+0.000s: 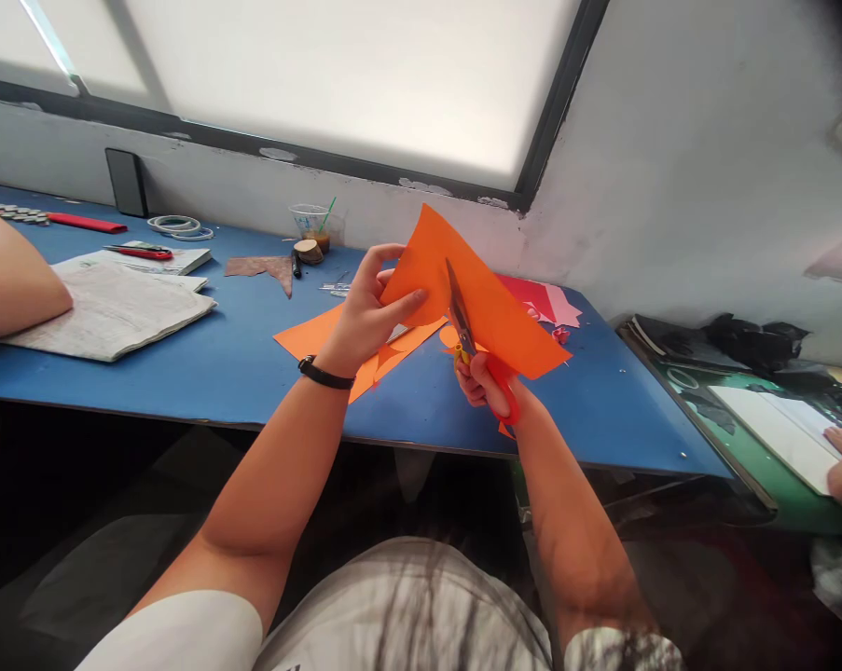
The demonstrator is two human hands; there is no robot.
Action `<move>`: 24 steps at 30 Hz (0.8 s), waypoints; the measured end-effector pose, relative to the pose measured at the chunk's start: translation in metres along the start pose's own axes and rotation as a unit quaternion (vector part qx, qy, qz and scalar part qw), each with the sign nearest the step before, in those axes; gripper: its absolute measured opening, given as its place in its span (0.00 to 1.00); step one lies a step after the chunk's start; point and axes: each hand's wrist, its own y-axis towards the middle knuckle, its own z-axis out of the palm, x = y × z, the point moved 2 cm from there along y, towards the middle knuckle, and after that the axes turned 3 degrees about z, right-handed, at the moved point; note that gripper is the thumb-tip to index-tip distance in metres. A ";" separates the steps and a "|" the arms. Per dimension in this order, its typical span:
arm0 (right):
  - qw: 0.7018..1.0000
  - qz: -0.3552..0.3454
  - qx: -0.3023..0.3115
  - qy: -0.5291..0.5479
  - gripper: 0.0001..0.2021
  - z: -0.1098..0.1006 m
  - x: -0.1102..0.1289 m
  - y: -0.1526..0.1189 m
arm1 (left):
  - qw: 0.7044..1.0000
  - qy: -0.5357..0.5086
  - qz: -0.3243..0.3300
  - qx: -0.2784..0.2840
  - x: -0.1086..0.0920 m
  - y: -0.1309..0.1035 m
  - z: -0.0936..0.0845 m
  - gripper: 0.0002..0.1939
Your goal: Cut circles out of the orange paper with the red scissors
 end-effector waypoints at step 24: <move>0.984 0.092 0.149 0.037 0.46 0.001 -0.005 -0.028 | 0.994 0.041 0.009 0.103 -0.021 0.008 -0.021 0.24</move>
